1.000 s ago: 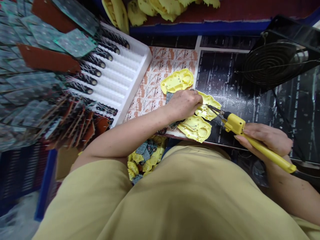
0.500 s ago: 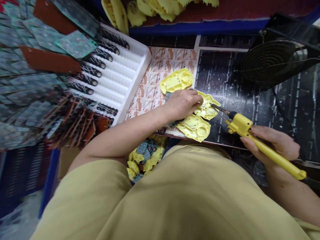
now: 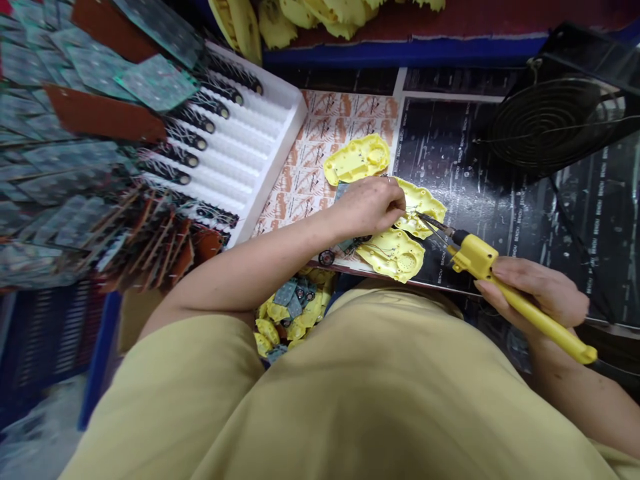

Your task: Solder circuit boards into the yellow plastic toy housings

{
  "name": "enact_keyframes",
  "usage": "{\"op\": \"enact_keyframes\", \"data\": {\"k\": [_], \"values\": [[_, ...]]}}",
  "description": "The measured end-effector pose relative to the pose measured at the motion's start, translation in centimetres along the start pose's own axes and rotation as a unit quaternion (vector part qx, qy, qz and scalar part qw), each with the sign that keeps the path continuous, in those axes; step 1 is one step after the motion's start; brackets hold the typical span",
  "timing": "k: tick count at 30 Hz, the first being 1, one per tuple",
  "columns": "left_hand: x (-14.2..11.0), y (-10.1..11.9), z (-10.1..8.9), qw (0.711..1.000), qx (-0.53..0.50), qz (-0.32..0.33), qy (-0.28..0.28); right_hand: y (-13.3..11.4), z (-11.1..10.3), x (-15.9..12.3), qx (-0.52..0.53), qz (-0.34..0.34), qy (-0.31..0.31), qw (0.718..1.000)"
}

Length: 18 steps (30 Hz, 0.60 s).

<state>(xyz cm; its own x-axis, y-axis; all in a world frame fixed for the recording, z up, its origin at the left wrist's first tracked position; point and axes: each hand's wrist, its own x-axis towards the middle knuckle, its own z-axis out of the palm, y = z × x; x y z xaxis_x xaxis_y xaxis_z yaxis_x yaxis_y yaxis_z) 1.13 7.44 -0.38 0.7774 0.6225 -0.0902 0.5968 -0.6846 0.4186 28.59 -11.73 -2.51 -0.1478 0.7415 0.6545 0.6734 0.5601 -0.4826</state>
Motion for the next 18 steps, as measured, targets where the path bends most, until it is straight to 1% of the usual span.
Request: {"op": "enact_keyframes", "data": {"k": [6,12,18], "values": [[0.3,0.8,-0.3,0.999,0.017,-0.032,-0.020,0.5,0.8,0.6,0.003,-0.038,-0.008,0.999],[0.5,1.7,-0.7,0.997,0.034,-0.054,-0.032,0.4,0.3,1.7,-0.017,-0.073,-0.051,0.996],[0.6,1.8,-0.8,0.998,0.033,-0.048,-0.030,0.3,-0.7,1.0,-0.026,-0.034,-0.024,0.999]]}}
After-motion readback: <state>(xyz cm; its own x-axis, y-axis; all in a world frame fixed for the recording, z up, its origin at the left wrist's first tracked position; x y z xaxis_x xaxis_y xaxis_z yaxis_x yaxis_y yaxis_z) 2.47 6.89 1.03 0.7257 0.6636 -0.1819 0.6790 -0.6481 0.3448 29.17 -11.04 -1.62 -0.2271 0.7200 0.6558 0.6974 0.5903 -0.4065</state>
